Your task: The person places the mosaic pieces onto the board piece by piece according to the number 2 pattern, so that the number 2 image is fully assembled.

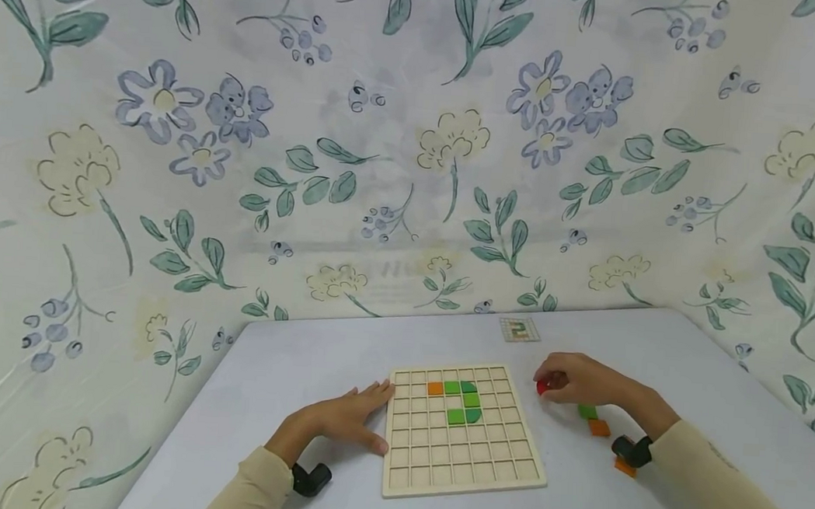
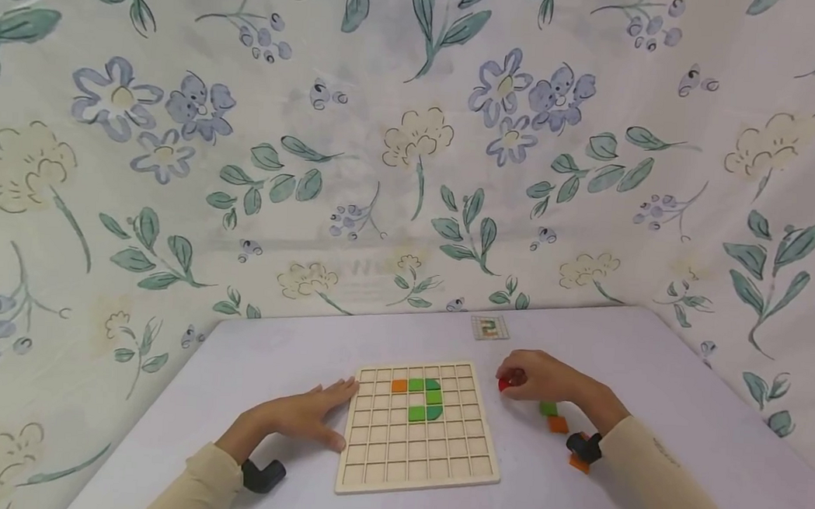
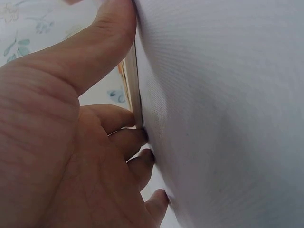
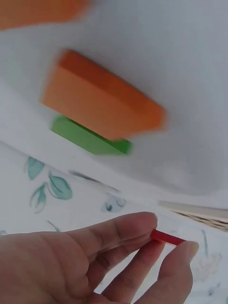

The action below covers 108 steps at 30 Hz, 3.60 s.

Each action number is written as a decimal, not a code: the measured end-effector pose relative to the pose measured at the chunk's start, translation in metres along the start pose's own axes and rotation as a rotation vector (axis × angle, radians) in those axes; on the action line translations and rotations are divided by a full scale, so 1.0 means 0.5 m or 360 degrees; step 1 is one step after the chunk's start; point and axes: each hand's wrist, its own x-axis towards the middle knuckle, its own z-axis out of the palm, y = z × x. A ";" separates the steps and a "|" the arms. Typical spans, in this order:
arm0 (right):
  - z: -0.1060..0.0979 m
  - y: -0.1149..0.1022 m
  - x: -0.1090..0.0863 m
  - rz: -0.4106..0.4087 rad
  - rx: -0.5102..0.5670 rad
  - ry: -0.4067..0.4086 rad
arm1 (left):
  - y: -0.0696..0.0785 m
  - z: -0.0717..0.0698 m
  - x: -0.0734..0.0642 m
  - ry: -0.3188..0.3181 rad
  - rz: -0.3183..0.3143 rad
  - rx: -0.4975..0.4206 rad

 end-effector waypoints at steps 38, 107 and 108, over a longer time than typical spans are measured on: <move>0.066 -0.085 0.075 -0.0168 0.0180 -0.0172 | -0.005 0.003 0.002 0.0002 0.0013 0.0004; 0.151 -0.213 0.208 -0.0393 -0.0146 -0.0360 | -0.006 0.000 -0.011 -0.0016 0.0031 0.0018; 0.151 -0.213 0.208 -0.0400 -0.0148 -0.0358 | -0.006 0.000 -0.011 -0.0016 0.0030 0.0017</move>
